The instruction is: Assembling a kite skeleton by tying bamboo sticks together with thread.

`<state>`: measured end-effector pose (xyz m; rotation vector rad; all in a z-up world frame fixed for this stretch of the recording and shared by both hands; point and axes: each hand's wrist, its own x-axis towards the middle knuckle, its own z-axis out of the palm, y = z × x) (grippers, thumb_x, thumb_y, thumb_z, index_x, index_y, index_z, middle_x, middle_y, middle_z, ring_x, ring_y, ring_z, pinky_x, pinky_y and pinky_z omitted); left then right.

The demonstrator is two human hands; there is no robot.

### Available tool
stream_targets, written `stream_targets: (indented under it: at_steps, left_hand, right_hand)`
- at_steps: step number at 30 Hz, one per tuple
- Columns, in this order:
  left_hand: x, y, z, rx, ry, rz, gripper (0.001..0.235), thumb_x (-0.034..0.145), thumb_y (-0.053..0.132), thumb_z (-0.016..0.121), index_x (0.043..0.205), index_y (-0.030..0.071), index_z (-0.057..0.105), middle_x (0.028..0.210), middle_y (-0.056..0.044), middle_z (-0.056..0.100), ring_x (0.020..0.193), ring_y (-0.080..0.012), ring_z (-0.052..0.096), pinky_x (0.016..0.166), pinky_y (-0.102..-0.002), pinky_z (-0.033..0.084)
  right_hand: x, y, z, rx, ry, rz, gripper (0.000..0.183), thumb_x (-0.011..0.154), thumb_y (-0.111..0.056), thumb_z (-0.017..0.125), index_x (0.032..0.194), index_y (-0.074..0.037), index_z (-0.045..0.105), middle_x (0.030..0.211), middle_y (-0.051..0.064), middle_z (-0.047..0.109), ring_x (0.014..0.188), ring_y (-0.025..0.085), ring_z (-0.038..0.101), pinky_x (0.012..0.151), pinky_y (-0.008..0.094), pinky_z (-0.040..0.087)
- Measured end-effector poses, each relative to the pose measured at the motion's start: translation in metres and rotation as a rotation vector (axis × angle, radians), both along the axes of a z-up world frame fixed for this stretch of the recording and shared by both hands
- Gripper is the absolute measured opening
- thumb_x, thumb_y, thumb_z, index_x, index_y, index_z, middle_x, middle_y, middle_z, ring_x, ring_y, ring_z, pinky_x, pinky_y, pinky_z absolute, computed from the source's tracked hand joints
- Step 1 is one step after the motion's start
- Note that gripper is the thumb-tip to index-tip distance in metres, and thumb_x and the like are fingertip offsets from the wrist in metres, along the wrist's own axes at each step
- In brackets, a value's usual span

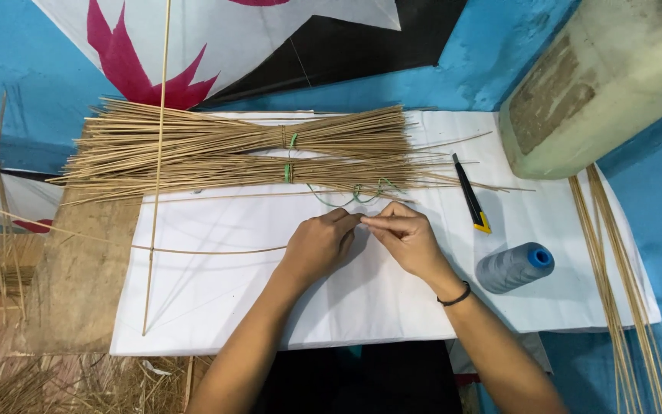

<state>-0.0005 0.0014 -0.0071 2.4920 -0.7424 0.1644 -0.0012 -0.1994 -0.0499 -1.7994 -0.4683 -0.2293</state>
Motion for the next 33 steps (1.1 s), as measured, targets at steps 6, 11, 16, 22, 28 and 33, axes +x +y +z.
stream_targets:
  at_steps: [6, 11, 16, 22, 28, 33]
  left_hand:
    - [-0.002, 0.001, 0.009, -0.011, -0.008, -0.009, 0.026, 0.091, 0.001, 0.063, 0.112, 0.008, 0.077, 0.090, -0.010, 0.078, 0.076, -0.0243, 0.076, 0.069, -0.032, 0.061]
    - [-0.002, 0.001, 0.009, 0.022, -0.033, -0.009, 0.024, 0.092, 0.001, 0.063, 0.110, 0.008, 0.077, 0.090, -0.009, 0.079, 0.075, -0.0217, 0.076, 0.069, -0.030, 0.061]
    - [-0.003, 0.000, 0.011, 0.020, -0.033, -0.014, 0.024, 0.091, 0.001, 0.063, 0.111, 0.007, 0.076, 0.088, -0.009, 0.078, 0.075, -0.0221, 0.076, 0.068, -0.031, 0.061]
    - [0.000, -0.001, 0.010, 0.006, -0.009, 0.006, 0.024, 0.091, 0.001, 0.063, 0.110, 0.007, 0.076, 0.086, -0.008, 0.078, 0.075, -0.0227, 0.076, 0.069, -0.031, 0.062]
    - [-0.002, 0.000, 0.013, 0.000, 0.016, 0.032, 0.024, 0.093, 0.001, 0.061, 0.112, 0.008, 0.074, 0.088, -0.009, 0.078, 0.078, -0.0248, 0.077, 0.071, -0.033, 0.062]
    - [-0.001, 0.000, 0.012, 0.009, 0.019, 0.037, 0.023, 0.094, 0.001, 0.060, 0.111, 0.009, 0.073, 0.089, -0.010, 0.078, 0.078, -0.0269, 0.077, 0.071, -0.035, 0.063]
  right_hand:
    - [0.006, 0.001, -0.026, -0.035, 0.015, -0.140, 0.033, 0.091, 0.003, 0.070, 0.118, -0.014, 0.079, 0.079, 0.006, 0.069, 0.049, 0.000, 0.048, 0.042, 0.018, 0.038]
    - [0.007, 0.002, -0.039, -0.036, 0.070, -0.174, 0.039, 0.089, 0.003, 0.069, 0.124, -0.014, 0.076, 0.082, 0.008, 0.070, 0.042, 0.000, 0.047, 0.038, 0.018, 0.037]
    - [0.004, 0.006, -0.029, -0.077, 0.049, -0.187, 0.042, 0.088, 0.006, 0.067, 0.125, -0.013, 0.075, 0.082, 0.009, 0.070, 0.042, 0.000, 0.047, 0.037, 0.020, 0.037]
    - [0.005, 0.005, -0.031, -0.146, -0.065, -0.181, 0.042, 0.087, 0.005, 0.068, 0.125, -0.013, 0.076, 0.081, 0.009, 0.071, 0.045, 0.003, 0.052, 0.039, 0.021, 0.040]
    - [0.000, 0.008, -0.024, -0.239, -0.185, -0.177, 0.033, 0.084, -0.004, 0.075, 0.116, -0.009, 0.075, 0.072, 0.007, 0.065, 0.050, 0.017, 0.062, 0.046, 0.028, 0.049]
    - [-0.003, 0.003, -0.028, -0.264, -0.182, -0.131, 0.025, 0.083, -0.020, 0.076, 0.097, -0.008, 0.060, 0.051, 0.002, 0.044, 0.039, 0.018, 0.048, 0.042, 0.032, 0.041]
